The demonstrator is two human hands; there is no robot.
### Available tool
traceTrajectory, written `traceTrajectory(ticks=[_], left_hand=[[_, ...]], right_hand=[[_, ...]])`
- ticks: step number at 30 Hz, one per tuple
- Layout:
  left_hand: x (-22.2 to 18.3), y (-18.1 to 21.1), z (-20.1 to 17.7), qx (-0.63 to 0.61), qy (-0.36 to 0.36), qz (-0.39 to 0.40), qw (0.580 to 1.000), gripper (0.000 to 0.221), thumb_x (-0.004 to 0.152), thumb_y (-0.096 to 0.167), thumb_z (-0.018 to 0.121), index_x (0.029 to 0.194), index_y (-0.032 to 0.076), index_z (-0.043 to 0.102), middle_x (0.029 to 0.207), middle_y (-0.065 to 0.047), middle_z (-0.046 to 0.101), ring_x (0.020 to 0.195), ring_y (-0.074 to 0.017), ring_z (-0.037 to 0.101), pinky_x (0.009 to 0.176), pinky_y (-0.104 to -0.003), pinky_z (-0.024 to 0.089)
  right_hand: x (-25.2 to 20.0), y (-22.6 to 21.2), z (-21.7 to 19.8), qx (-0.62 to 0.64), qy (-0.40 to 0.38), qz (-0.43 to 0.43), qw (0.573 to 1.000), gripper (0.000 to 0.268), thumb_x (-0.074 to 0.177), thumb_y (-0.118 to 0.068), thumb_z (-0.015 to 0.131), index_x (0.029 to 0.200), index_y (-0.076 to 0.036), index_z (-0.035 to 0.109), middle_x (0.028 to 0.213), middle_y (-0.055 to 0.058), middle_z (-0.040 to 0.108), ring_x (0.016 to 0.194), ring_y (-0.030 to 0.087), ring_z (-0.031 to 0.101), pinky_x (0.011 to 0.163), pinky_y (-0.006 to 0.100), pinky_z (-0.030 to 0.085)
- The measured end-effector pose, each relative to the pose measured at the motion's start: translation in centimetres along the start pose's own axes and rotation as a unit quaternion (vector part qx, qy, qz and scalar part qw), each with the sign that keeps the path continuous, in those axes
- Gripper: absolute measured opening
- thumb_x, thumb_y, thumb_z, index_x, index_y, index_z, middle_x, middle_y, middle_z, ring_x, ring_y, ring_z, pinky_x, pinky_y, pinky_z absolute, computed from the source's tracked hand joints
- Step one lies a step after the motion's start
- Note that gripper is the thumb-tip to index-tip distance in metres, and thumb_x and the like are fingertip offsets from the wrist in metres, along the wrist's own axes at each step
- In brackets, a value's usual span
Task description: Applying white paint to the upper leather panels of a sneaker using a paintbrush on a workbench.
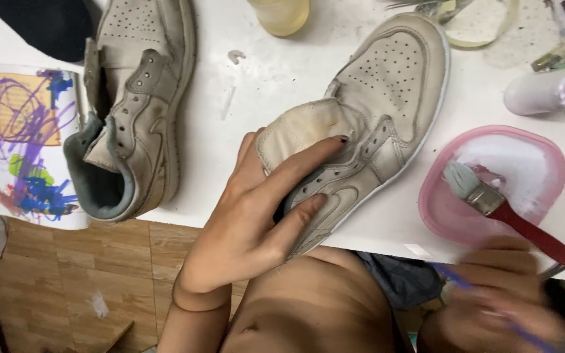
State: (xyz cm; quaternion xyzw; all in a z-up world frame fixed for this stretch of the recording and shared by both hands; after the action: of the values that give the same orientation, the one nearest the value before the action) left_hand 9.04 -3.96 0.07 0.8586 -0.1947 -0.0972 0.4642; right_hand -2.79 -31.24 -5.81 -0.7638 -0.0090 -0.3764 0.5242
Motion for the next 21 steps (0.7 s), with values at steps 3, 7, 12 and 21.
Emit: traceTrajectory(ticks=[3, 7, 12, 21], left_hand=[[0.1, 0.1, -0.1, -0.009, 0.000, 0.007, 1.000, 0.045, 0.105, 0.011, 0.057, 0.149, 0.008, 0.046, 0.148, -0.019, 0.061, 0.134, -0.0369, 0.057, 0.121, -0.046, 0.038], [0.0, 0.1, -0.1, -0.013, -0.003, 0.003, 1.000, 0.043, 0.106, 0.013, 0.055, 0.148, 0.008, 0.047, 0.149, -0.017, 0.061, 0.135, -0.0361, 0.057, 0.121, -0.046, 0.037], [0.1, 0.0, -0.1, -0.008, -0.003, 0.000, 1.000, 0.043, 0.105, 0.013, 0.055, 0.147, 0.008, 0.048, 0.147, -0.020, 0.060, 0.133, -0.0373, 0.056, 0.117, -0.045, 0.039], [0.1, 0.1, -0.1, -0.005, 0.001, 0.003, 1.000, 0.043, 0.105, 0.012, 0.056, 0.147, 0.008, 0.048, 0.145, -0.020, 0.060, 0.130, -0.0372, 0.057, 0.118, -0.045, 0.038]], right_hand=[[0.1, -3.6, 5.5, 0.067, -0.110, -0.102, 0.986, 0.027, 0.111, -0.032, 0.043, 0.094, -0.012, 0.044, 0.072, 0.006, 0.062, 0.064, 0.020, 0.058, 0.070, 0.036, 0.049], [-0.1, -4.0, 6.2, 0.106, -0.151, -0.167, 0.968, 0.020, 0.107, -0.024, 0.041, 0.095, -0.008, 0.046, 0.074, 0.009, 0.064, 0.066, 0.022, 0.059, 0.067, 0.035, 0.048], [0.0, -4.7, 7.2, 0.081, -0.153, -0.183, 0.968, 0.022, 0.106, -0.020, 0.043, 0.091, -0.005, 0.049, 0.074, 0.011, 0.066, 0.065, 0.023, 0.061, 0.065, 0.037, 0.049], [-0.6, -4.9, 7.7, 0.089, -0.202, -0.192, 0.956, 0.020, 0.104, -0.021, 0.044, 0.093, -0.006, 0.049, 0.079, 0.011, 0.069, 0.069, 0.023, 0.064, 0.066, 0.036, 0.052]])
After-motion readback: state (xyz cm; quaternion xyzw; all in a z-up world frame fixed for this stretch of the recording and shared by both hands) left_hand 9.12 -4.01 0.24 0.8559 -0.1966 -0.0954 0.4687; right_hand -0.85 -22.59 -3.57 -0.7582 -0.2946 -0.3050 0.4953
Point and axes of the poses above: each hand's wrist, its own x-axis towards the middle knuckle, its own z-axis out of the palm, y = z × x, the point moved 10 cm from there along x, towards the middle knuckle
